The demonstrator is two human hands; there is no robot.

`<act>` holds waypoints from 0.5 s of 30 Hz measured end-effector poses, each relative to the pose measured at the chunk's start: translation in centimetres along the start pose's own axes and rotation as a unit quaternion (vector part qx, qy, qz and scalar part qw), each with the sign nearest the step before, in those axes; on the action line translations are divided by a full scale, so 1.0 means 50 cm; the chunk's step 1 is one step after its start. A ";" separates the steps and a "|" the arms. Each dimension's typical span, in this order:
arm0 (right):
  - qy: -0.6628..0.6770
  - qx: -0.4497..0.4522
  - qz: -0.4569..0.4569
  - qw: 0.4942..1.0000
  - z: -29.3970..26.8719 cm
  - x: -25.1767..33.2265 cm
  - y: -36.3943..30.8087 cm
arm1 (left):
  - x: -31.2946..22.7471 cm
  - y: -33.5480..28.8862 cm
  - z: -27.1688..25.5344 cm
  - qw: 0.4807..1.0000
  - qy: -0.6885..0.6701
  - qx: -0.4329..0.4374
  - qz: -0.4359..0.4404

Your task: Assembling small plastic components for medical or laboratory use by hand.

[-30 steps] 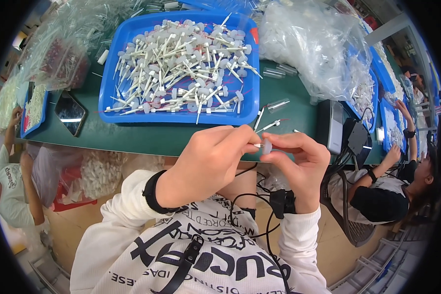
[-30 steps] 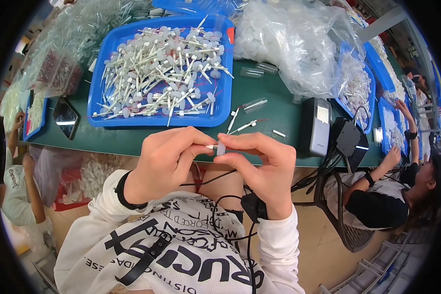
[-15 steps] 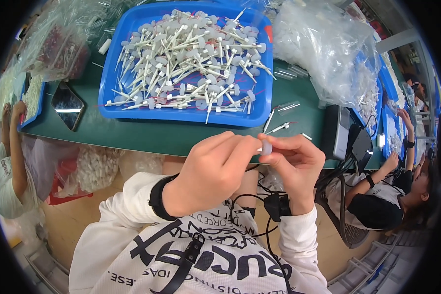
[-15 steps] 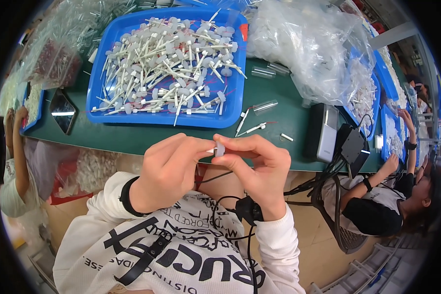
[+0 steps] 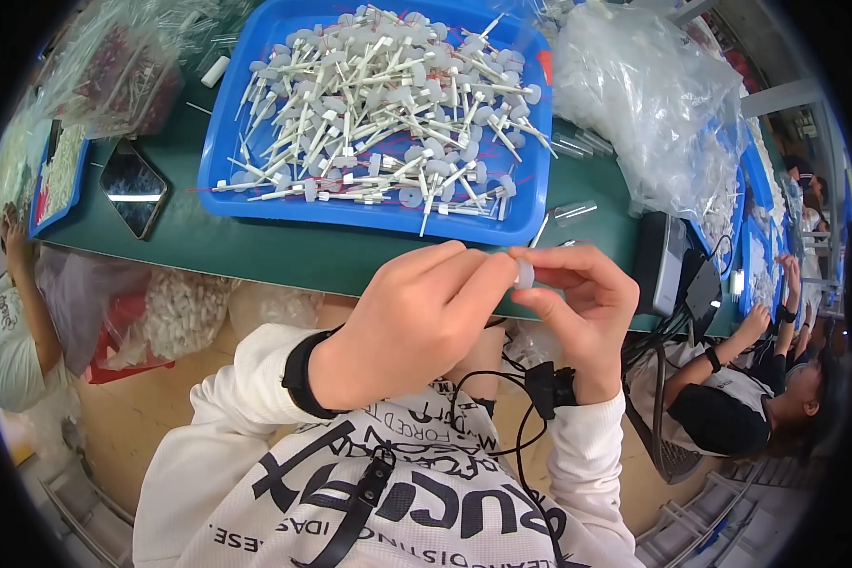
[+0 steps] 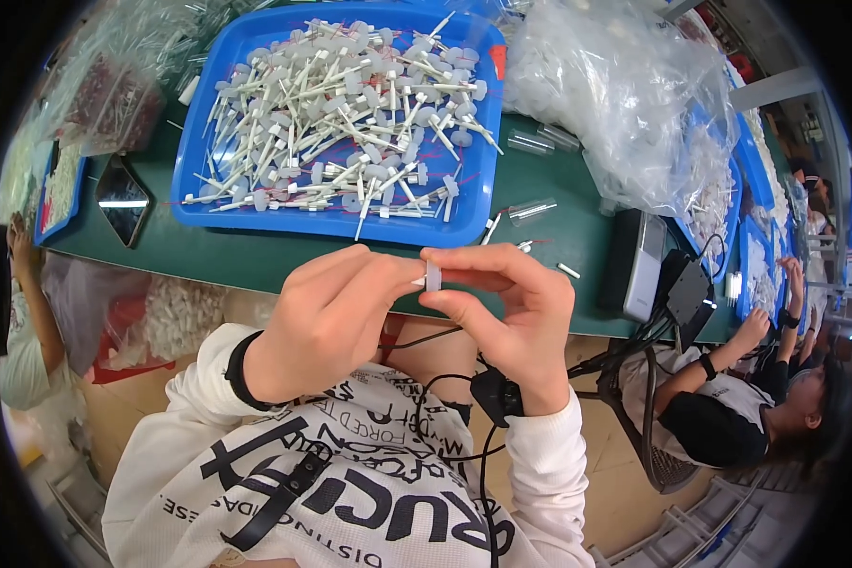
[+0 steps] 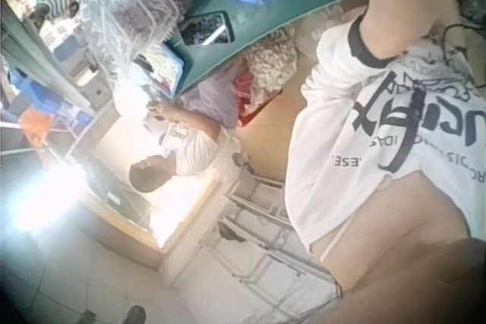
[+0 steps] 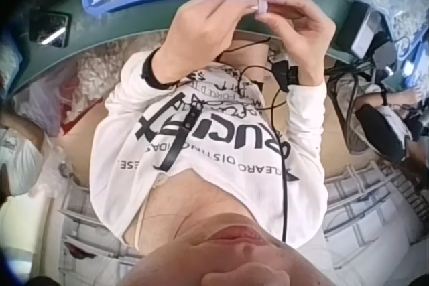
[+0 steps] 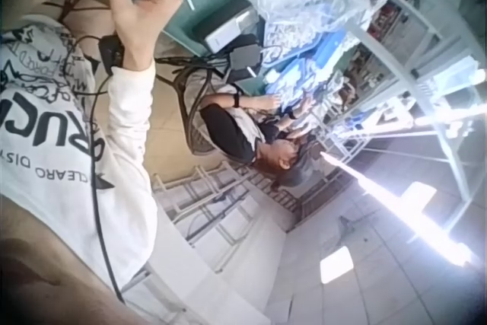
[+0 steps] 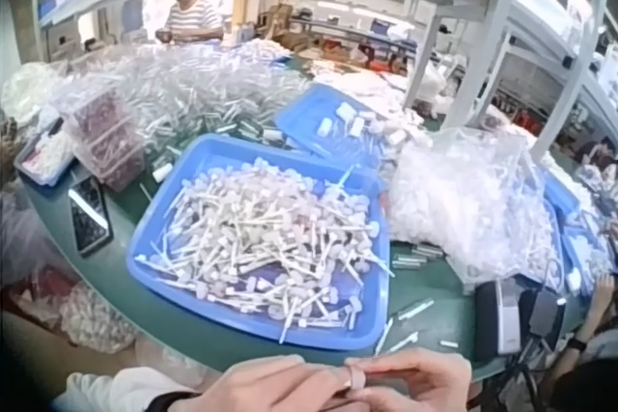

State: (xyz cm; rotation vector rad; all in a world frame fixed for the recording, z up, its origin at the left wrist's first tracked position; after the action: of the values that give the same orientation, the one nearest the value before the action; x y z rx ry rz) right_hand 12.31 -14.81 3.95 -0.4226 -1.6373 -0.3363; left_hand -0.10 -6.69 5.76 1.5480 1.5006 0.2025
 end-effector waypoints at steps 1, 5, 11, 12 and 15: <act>0.006 0.003 -0.003 1.000 0.005 0.001 0.007 | 0.006 -0.002 -0.002 1.000 -0.005 0.006 -0.018; -0.056 -0.028 0.001 0.998 0.001 0.020 0.044 | 0.025 0.002 -0.029 0.998 0.036 0.007 -0.044; -0.261 -0.085 -0.038 0.961 -0.018 0.028 0.132 | 0.129 -0.078 -0.167 0.954 0.240 -0.039 -0.176; -0.320 -0.107 -0.046 0.940 -0.015 0.032 0.142 | 0.146 -0.092 -0.196 0.941 0.269 -0.041 -0.200; -0.387 -0.131 -0.067 0.910 -0.004 0.029 0.167 | 0.172 -0.117 -0.240 0.929 0.299 0.003 -0.219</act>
State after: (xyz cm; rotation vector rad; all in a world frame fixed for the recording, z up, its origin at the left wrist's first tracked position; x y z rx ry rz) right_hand 16.22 -7.41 5.17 -0.7084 -2.4182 -0.5387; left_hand -10.29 5.43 4.24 1.1578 2.2840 0.4331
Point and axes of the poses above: each hand's wrist, its own y-axis towards the middle knuckle, its own z-axis out of the palm, x = y × z, the point moved 6 cm from there along y, towards the middle knuckle, and after that the axes turned 10 degrees about z, right-handed, at the moved point
